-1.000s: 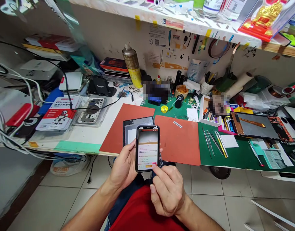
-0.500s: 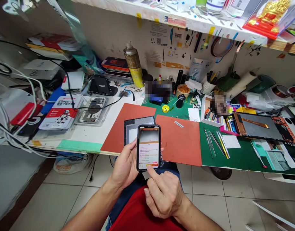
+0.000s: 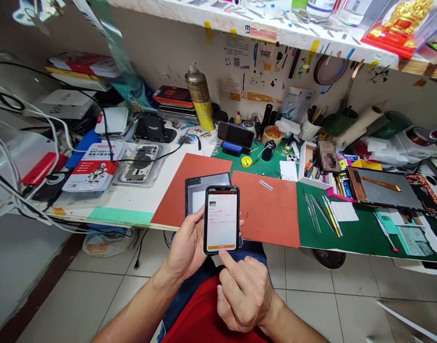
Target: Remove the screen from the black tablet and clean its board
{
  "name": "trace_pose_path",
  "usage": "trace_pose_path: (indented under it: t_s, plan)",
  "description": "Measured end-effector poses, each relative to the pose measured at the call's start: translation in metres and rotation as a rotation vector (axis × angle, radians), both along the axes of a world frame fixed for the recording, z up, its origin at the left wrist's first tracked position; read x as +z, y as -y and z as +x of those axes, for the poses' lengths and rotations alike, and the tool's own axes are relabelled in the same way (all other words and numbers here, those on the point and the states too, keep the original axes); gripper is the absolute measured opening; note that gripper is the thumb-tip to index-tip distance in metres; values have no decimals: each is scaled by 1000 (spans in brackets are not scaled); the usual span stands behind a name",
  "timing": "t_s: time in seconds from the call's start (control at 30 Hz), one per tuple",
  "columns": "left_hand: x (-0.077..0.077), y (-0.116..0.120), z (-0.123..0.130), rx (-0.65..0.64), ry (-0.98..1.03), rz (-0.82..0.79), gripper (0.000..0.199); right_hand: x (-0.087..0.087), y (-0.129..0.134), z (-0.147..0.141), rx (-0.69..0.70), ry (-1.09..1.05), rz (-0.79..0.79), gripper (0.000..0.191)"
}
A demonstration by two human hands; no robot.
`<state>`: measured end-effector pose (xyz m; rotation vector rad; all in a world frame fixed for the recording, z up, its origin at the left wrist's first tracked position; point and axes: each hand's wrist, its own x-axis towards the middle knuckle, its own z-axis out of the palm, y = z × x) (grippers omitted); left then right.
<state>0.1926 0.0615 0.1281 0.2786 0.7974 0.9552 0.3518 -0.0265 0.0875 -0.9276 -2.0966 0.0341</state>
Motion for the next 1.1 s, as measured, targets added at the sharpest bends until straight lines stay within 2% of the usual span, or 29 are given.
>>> trace_pose_path:
  t_s: [0.2,0.4,0.67,0.93,1.1]
  plan:
    - [-3,0,0,39,39,17,52,4,-1,-2,8,-6,-17,23]
    - [0,1,-1,19,1,8,55,9,-3,-5,-11,-8,-2,25]
    - [-1,0,-2,-2,-11,20,61,7,-4,-6,-11,-17,-5,25]
    - [-4,1,-2,33,14,60,52,5,-3,-9,-14,-7,11,25]
    - [-2,2,-3,1,-30,40,59,7,-3,-9,-2,-4,-4,24]
